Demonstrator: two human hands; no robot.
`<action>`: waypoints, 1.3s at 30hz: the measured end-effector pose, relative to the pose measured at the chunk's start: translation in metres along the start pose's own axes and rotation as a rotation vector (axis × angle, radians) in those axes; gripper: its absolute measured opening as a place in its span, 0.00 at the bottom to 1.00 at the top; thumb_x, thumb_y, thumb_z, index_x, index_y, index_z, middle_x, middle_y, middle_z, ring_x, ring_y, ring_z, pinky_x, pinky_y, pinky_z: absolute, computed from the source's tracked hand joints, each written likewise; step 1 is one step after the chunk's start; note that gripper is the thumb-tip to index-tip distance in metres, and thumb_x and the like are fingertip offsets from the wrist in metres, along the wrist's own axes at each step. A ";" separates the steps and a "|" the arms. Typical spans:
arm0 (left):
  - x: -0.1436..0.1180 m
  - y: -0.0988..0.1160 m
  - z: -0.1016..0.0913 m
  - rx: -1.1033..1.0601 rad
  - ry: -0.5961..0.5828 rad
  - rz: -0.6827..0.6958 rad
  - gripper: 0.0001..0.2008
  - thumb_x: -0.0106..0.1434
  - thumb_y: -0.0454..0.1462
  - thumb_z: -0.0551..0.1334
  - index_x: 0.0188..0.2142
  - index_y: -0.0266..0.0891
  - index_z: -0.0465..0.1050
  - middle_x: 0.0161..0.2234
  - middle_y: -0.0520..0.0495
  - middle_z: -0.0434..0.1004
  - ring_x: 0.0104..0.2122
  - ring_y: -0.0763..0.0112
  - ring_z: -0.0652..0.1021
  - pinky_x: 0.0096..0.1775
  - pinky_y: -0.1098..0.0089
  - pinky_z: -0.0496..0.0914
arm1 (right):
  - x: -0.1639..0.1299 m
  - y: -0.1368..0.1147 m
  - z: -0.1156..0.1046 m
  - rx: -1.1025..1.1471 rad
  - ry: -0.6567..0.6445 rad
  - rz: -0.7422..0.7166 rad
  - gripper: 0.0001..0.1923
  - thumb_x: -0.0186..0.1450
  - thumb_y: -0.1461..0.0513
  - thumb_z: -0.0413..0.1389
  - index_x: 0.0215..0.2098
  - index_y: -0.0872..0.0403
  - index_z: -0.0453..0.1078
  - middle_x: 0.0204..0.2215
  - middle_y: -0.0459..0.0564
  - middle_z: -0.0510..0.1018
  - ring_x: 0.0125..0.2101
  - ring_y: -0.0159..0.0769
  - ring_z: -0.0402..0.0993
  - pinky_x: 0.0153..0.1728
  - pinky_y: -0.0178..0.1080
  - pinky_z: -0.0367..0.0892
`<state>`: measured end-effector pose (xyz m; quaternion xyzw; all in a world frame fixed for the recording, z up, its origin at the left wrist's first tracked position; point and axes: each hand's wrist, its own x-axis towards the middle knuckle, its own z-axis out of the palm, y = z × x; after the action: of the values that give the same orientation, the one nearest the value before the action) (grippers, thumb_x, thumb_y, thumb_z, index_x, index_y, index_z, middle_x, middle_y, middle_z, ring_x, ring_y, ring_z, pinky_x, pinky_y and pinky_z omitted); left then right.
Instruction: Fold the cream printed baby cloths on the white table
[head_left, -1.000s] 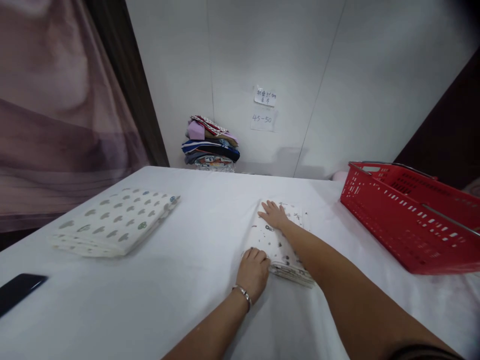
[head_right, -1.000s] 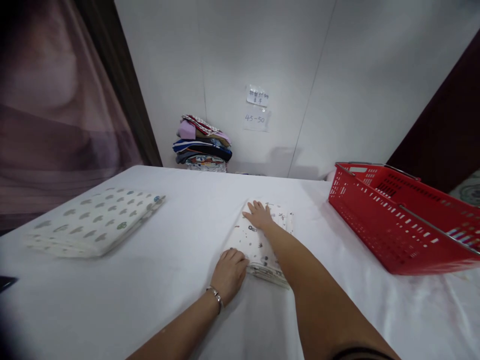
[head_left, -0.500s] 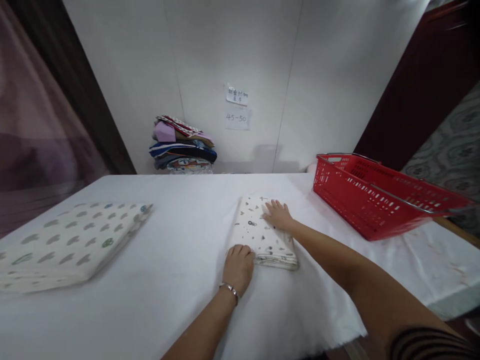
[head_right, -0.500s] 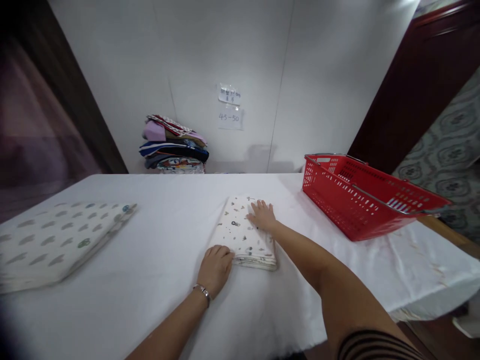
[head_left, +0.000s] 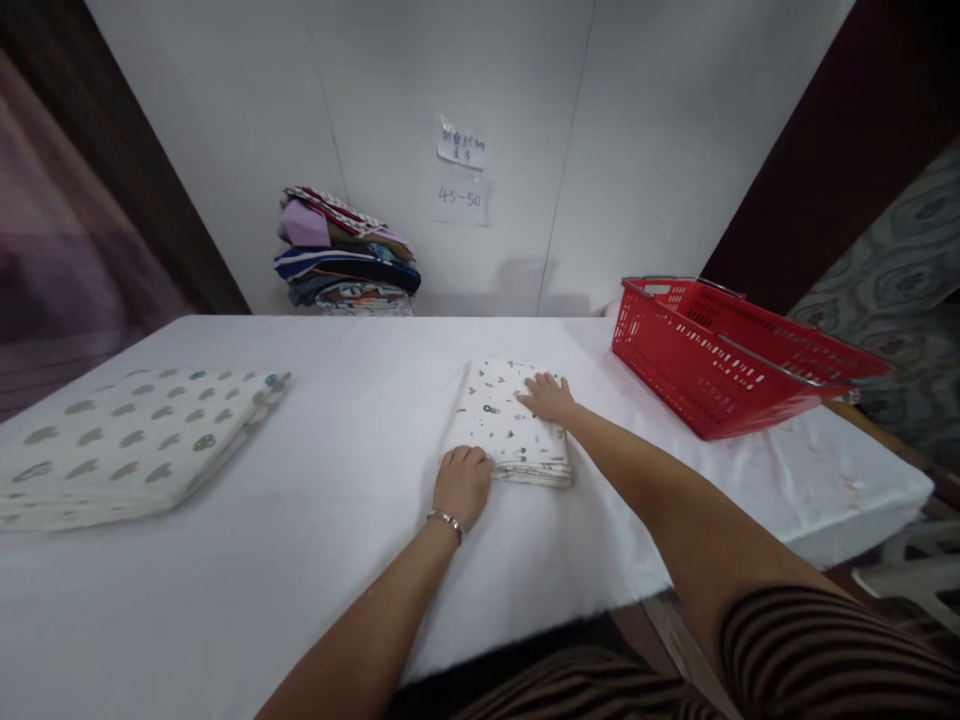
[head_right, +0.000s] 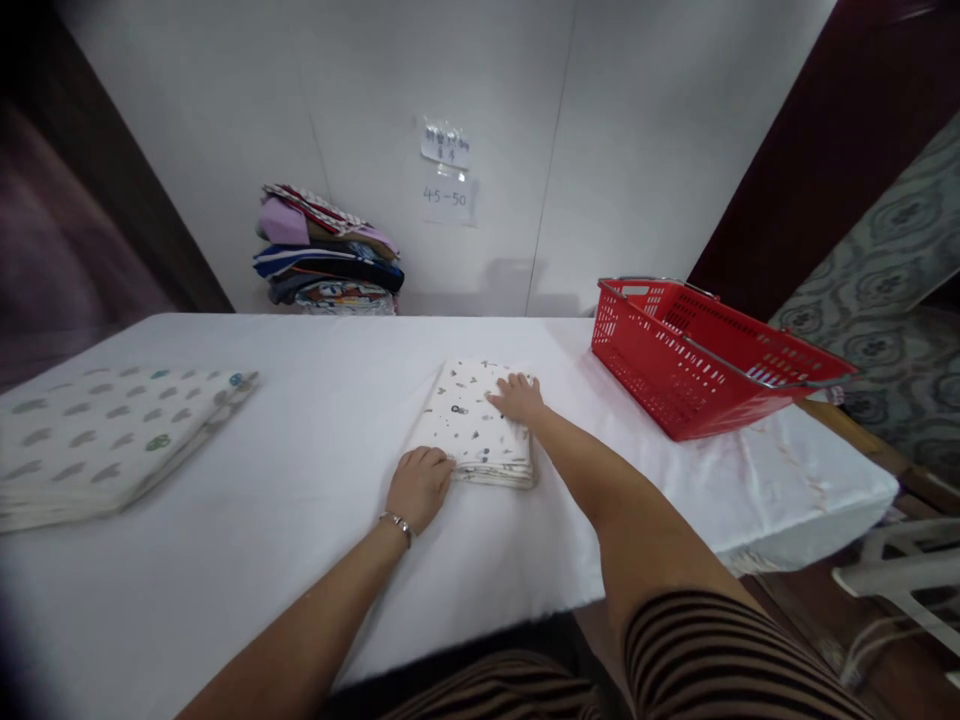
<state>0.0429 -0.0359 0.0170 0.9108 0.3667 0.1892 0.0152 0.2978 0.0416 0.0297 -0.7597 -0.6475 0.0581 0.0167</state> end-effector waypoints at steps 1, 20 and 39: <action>0.000 0.000 0.000 0.002 0.001 0.001 0.08 0.61 0.31 0.57 0.34 0.42 0.74 0.35 0.47 0.74 0.40 0.63 0.68 0.43 0.61 0.62 | -0.002 0.002 -0.001 0.040 -0.001 -0.004 0.30 0.66 0.45 0.41 0.62 0.48 0.52 0.65 0.54 0.48 0.64 0.49 0.37 0.58 0.60 0.37; 0.000 -0.002 0.008 0.027 0.041 0.017 0.11 0.61 0.31 0.54 0.39 0.42 0.74 0.38 0.44 0.74 0.41 0.60 0.69 0.43 0.60 0.63 | -0.183 0.031 0.021 0.657 0.502 -0.316 0.13 0.61 0.61 0.52 0.42 0.49 0.73 0.41 0.49 0.78 0.44 0.38 0.72 0.47 0.44 0.67; -0.002 -0.002 0.004 0.013 0.094 0.037 0.12 0.62 0.32 0.53 0.40 0.43 0.74 0.41 0.45 0.75 0.44 0.62 0.70 0.49 0.60 0.61 | -0.173 0.026 0.012 0.284 0.366 -0.399 0.13 0.66 0.62 0.48 0.42 0.50 0.74 0.47 0.52 0.73 0.48 0.39 0.65 0.48 0.43 0.64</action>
<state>0.0417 -0.0352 0.0118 0.9076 0.3513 0.2297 -0.0116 0.2950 -0.1340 0.0266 -0.6055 -0.7555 0.0061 0.2502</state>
